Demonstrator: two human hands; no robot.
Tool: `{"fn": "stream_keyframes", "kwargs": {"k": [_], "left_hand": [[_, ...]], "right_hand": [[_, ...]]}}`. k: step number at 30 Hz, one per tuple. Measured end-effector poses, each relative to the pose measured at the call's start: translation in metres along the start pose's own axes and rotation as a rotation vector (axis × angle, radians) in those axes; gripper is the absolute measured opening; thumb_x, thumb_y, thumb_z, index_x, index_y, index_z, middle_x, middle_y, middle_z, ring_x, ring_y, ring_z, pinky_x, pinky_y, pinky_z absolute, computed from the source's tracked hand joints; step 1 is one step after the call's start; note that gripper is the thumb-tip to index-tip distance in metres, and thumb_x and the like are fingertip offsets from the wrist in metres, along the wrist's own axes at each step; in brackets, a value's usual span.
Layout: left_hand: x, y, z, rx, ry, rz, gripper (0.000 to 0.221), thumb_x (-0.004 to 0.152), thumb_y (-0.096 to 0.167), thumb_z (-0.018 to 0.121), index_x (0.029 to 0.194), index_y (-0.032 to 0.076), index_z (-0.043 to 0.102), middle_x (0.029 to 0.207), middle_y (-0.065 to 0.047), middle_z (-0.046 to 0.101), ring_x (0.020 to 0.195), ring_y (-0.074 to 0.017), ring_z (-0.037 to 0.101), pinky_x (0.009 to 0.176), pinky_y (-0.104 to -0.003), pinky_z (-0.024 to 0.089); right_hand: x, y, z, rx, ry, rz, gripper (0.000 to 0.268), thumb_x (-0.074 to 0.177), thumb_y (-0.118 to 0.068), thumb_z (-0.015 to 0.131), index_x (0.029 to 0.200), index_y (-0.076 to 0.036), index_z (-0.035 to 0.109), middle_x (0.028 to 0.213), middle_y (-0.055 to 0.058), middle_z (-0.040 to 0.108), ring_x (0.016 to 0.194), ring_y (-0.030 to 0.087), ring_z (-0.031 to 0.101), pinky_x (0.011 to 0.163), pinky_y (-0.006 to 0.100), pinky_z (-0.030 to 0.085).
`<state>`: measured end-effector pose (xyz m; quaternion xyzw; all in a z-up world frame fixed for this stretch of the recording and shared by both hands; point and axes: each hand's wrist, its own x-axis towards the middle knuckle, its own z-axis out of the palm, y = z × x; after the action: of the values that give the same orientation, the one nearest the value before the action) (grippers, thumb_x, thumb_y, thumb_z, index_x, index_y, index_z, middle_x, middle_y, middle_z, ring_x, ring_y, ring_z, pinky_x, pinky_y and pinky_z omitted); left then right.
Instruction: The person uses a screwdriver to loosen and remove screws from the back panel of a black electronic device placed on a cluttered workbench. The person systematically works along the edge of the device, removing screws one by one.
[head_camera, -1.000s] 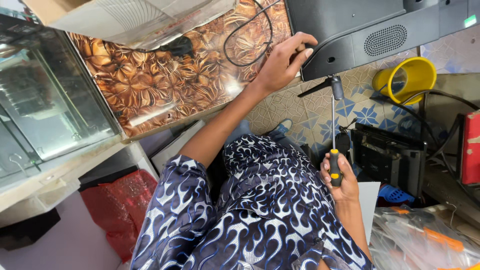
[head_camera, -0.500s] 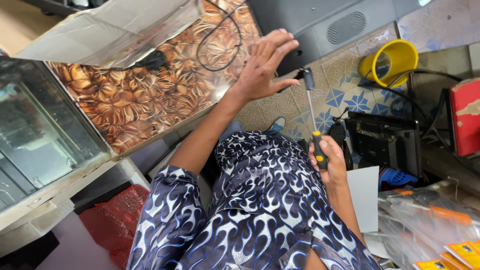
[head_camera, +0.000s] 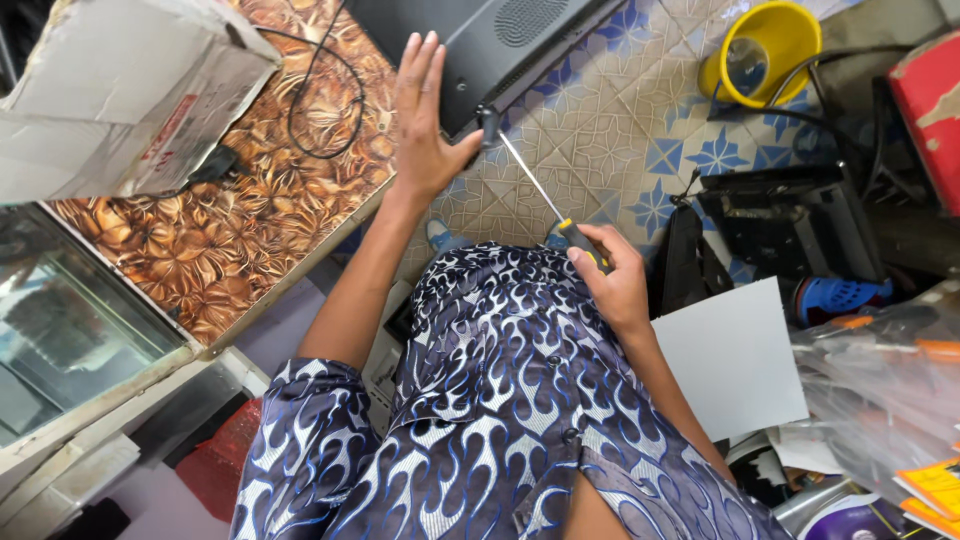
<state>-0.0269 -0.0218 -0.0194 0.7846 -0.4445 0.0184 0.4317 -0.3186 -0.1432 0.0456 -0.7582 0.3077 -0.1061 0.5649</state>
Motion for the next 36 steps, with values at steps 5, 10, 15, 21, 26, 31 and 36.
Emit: {"fn": "stream_keyframes", "kwargs": {"k": [5, 10, 15, 21, 26, 31, 36], "left_hand": [[0.003, 0.009, -0.002, -0.008, 0.017, 0.026, 0.084, 0.105, 0.051, 0.064, 0.165, 0.010, 0.022, 0.172, -0.008, 0.021, 0.164, -0.0263, 0.015, 0.140, -0.056, 0.019], [0.004, 0.018, -0.007, 0.007, 0.015, 0.062, 0.079, 0.109, 0.055, 0.052, 0.163, 0.005, 0.023, 0.170, -0.011, 0.022, 0.164, -0.0296, 0.014, 0.140, -0.054, 0.021], [0.004, 0.026, -0.012, 0.041, -0.048, 0.029, 0.081, 0.111, 0.053, 0.055, 0.164, 0.003, 0.018, 0.172, -0.013, 0.016, 0.165, -0.0314, 0.010, 0.142, -0.053, 0.016], [0.006, 0.030, -0.012, 0.044, -0.036, 0.024, 0.092, 0.104, 0.062, 0.060, 0.163, 0.003, 0.020, 0.171, -0.012, 0.018, 0.165, -0.0305, 0.013, 0.142, -0.053, 0.015], [0.008, 0.032, -0.014, 0.036, -0.031, 0.022, 0.090, 0.104, 0.060, 0.062, 0.163, 0.005, 0.022, 0.170, -0.011, 0.021, 0.164, -0.0297, 0.014, 0.141, -0.053, 0.016], [0.008, 0.030, -0.013, 0.022, -0.024, 0.030, 0.091, 0.102, 0.061, 0.065, 0.163, 0.006, 0.024, 0.169, -0.010, 0.023, 0.164, -0.0298, 0.016, 0.140, -0.055, 0.017], [0.009, 0.030, -0.013, 0.028, -0.008, 0.018, 0.092, 0.101, 0.063, 0.066, 0.162, 0.006, 0.027, 0.168, -0.010, 0.026, 0.163, -0.0304, 0.018, 0.139, -0.055, 0.019]], "right_hand": [[0.002, 0.003, -0.011, -0.041, 0.009, -0.044, 0.027, 0.097, -0.017, 0.067, 0.119, -0.002, 0.070, 0.106, 0.007, 0.067, 0.099, 0.018, 0.063, 0.089, 0.031, 0.049], [0.004, 0.009, -0.017, -0.079, 0.003, -0.124, 0.028, 0.096, -0.017, 0.068, 0.119, -0.001, 0.070, 0.104, 0.008, 0.066, 0.094, 0.020, 0.063, 0.085, 0.032, 0.047], [0.007, 0.021, -0.016, -0.067, -0.031, -0.208, 0.029, 0.099, -0.018, 0.068, 0.122, -0.001, 0.067, 0.104, 0.010, 0.065, 0.094, 0.023, 0.063, 0.086, 0.034, 0.048], [0.014, 0.023, -0.012, -0.020, -0.011, -0.258, 0.027, 0.098, -0.015, 0.068, 0.119, 0.001, 0.067, 0.104, 0.012, 0.067, 0.094, 0.025, 0.063, 0.086, 0.036, 0.048], [0.017, 0.025, -0.012, -0.082, 0.023, -0.321, 0.027, 0.097, -0.013, 0.071, 0.120, 0.001, 0.068, 0.104, 0.013, 0.067, 0.093, 0.027, 0.065, 0.083, 0.038, 0.051], [0.011, 0.027, -0.009, -0.311, 0.104, -0.450, 0.031, 0.098, -0.011, 0.075, 0.125, 0.002, 0.067, 0.105, 0.012, 0.064, 0.088, 0.028, 0.067, 0.070, 0.043, 0.058], [0.008, 0.026, -0.009, -0.292, 0.137, -0.446, 0.034, 0.097, -0.011, 0.078, 0.128, 0.001, 0.068, 0.105, 0.011, 0.064, 0.086, 0.027, 0.066, 0.071, 0.041, 0.056]]}}
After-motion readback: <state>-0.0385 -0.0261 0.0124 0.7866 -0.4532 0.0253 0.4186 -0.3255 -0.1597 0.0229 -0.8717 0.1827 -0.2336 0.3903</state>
